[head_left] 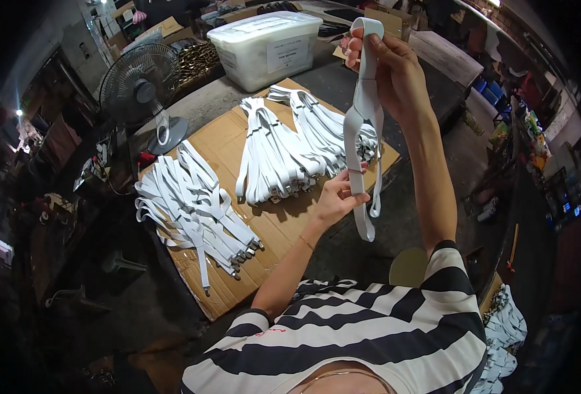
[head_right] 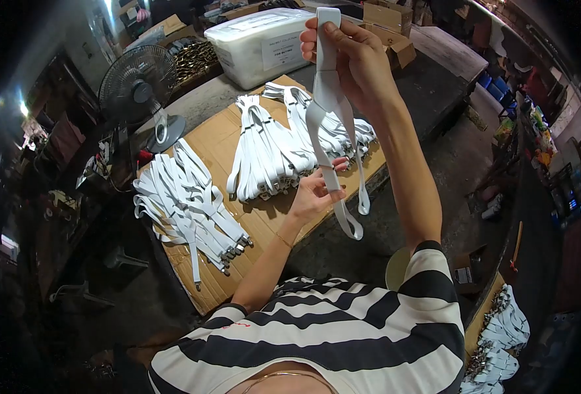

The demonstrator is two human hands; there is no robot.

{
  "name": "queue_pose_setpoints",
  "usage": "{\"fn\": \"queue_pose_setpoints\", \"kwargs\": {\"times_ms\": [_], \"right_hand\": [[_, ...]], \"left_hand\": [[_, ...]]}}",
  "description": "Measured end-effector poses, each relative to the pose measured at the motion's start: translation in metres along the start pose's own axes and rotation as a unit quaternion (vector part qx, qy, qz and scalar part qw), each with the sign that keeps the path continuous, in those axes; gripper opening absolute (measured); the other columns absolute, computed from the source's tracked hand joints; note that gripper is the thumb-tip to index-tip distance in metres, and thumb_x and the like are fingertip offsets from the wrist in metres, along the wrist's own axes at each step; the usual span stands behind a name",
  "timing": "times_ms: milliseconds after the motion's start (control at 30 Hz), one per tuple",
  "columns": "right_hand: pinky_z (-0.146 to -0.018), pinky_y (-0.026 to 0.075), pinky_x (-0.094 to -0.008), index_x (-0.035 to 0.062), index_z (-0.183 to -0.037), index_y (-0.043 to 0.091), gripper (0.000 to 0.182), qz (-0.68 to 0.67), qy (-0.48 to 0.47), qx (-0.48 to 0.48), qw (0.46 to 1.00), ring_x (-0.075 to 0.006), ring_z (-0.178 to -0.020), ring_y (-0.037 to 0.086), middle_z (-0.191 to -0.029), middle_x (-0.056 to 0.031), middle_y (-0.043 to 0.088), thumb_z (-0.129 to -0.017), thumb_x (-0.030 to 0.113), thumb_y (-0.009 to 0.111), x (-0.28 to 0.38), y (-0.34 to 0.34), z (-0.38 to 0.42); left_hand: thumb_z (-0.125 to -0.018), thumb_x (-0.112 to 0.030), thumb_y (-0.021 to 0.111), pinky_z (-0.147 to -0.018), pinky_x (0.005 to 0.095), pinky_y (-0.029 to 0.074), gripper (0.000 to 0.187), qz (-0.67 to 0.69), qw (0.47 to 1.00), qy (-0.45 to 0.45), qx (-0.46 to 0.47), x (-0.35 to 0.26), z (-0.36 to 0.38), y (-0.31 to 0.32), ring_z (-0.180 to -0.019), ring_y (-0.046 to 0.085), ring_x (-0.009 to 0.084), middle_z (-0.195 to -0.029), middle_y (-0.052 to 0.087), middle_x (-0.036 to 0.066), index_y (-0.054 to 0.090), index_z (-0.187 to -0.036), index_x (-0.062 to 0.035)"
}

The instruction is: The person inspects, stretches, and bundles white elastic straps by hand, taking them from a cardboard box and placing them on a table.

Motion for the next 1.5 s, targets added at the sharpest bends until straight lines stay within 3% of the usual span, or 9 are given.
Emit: {"fn": "queue_pose_setpoints", "kwargs": {"times_ms": [200, 233, 600, 633, 767, 1133, 1233, 1333, 1500], "right_hand": [[-0.077, 0.050, -0.0268, -0.0066, -0.105, 0.054, 0.024, -0.021, -0.011, -0.012, 1.000, -0.0162, -0.077, 0.061, -0.089, -0.0128, 0.062, -0.094, 0.012, 0.043, 0.002, 0.030, -0.005], [-0.077, 0.050, -0.0268, -0.0066, -0.105, 0.054, 0.024, -0.021, -0.011, -0.010, 1.000, -0.0162, -0.077, 0.061, -0.089, -0.0128, 0.062, -0.094, 0.012, 0.043, 0.001, 0.031, -0.007], [-0.074, 0.050, -0.0261, -0.0032, -0.109, 0.054, 0.025, 0.005, 0.014, 0.033, 0.999, -0.0143, -0.080, 0.060, -0.090, -0.0071, 0.061, -0.093, 0.015, 0.047, -0.004, 0.030, -0.051], [-0.074, 0.050, -0.0261, -0.0032, -0.109, 0.054, 0.025, 0.001, 0.012, 0.035, 0.999, -0.0143, -0.080, 0.060, -0.090, -0.0071, 0.061, -0.093, 0.015, 0.047, -0.005, 0.033, -0.053], [-0.076, 0.051, -0.0271, -0.0030, -0.109, 0.053, 0.025, 0.009, 0.000, 0.032, 0.999, -0.0153, -0.079, 0.060, -0.090, -0.0072, 0.061, -0.093, 0.015, 0.048, -0.018, 0.033, -0.065], [-0.078, 0.049, -0.0295, -0.0080, -0.109, 0.052, 0.027, -0.061, 0.042, 0.034, 0.997, -0.0169, -0.082, 0.058, -0.094, -0.0115, 0.060, -0.093, 0.012, 0.045, -0.061, -0.017, -0.124], [-0.079, 0.048, -0.0293, -0.0079, -0.111, 0.051, 0.027, -0.062, 0.042, 0.064, 0.995, -0.0172, -0.083, 0.057, -0.096, -0.0112, 0.059, -0.094, 0.012, 0.042, -0.086, -0.041, -0.161], [-0.081, 0.048, -0.0295, -0.0069, -0.112, 0.051, 0.028, -0.070, 0.041, 0.104, 0.991, -0.0173, -0.085, 0.058, -0.097, -0.0114, 0.059, -0.095, 0.013, 0.040, -0.120, -0.057, -0.199], [-0.081, 0.049, -0.0302, -0.0063, -0.114, 0.050, 0.030, -0.062, 0.106, 0.044, 0.991, -0.0184, -0.086, 0.058, -0.099, -0.0126, 0.060, -0.096, 0.014, 0.038, -0.206, -0.076, -0.264]], "left_hand": [[-0.076, -0.003, 0.067, -0.089, 0.0304, 0.046, 0.017, -0.042, 0.995, -0.029, 0.088, 0.022, -0.010, -0.024, -0.102, 0.057, 0.0174, -0.118, 0.056, 0.011, 0.065, -0.091, 0.0038], [-0.077, -0.006, 0.066, -0.092, 0.0304, 0.044, 0.022, 0.024, 0.989, -0.122, 0.081, 0.015, -0.007, -0.023, -0.103, 0.056, 0.0161, -0.118, 0.057, 0.011, 0.066, -0.098, 0.0013], [-0.084, -0.014, 0.061, -0.082, 0.0289, 0.045, 0.032, -0.100, 0.994, -0.030, 0.035, -0.024, 0.026, -0.047, -0.113, 0.049, 0.0147, -0.114, 0.059, 0.012, 0.059, -0.112, 0.0021], [-0.086, -0.016, 0.060, -0.074, 0.0261, 0.046, 0.033, -0.083, 0.995, -0.050, 0.001, -0.024, 0.030, -0.049, -0.093, 0.057, 0.0101, -0.102, 0.063, 0.008, 0.058, -0.113, 0.0015], [-0.087, -0.016, 0.059, -0.070, 0.0229, 0.047, 0.026, -0.080, 0.995, -0.059, -0.026, -0.026, 0.034, -0.063, -0.076, 0.057, 0.0075, -0.082, 0.064, 0.003, 0.062, -0.108, 0.0004], [-0.078, 0.002, 0.063, -0.075, 0.0242, 0.047, 0.019, -0.078, 0.991, -0.104, -0.015, -0.008, 0.038, -0.069, -0.082, 0.056, 0.0081, -0.090, 0.062, 0.001, 0.064, -0.097, -0.0019], [-0.077, 0.003, 0.064, -0.080, 0.0260, 0.047, 0.053, -0.011, 0.991, -0.113, -0.076, 0.003, 0.031, -0.068, -0.091, 0.056, 0.0096, -0.090, 0.060, 0.001, 0.045, -0.125, -0.0062], [-0.077, 0.001, 0.065, -0.080, 0.0264, 0.047, 0.057, 0.001, 0.982, -0.102, -0.156, 0.000, 0.017, -0.071, -0.090, 0.056, 0.0102, -0.091, 0.060, 0.001, 0.041, -0.128, -0.0066], [-0.074, -0.008, 0.072, -0.078, 0.0234, 0.047, 0.047, -0.020, 0.970, -0.203, -0.132, 0.022, 0.001, -0.099, -0.085, 0.057, 0.0080, -0.098, 0.062, 0.004, 0.054, -0.116, 0.0024]]}}
Point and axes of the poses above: each hand's wrist, its own z-axis away from the middle knuckle, its own y-axis out of the palm, x = y × z, the point moved 2 cm from there along -z, towards the middle knuckle
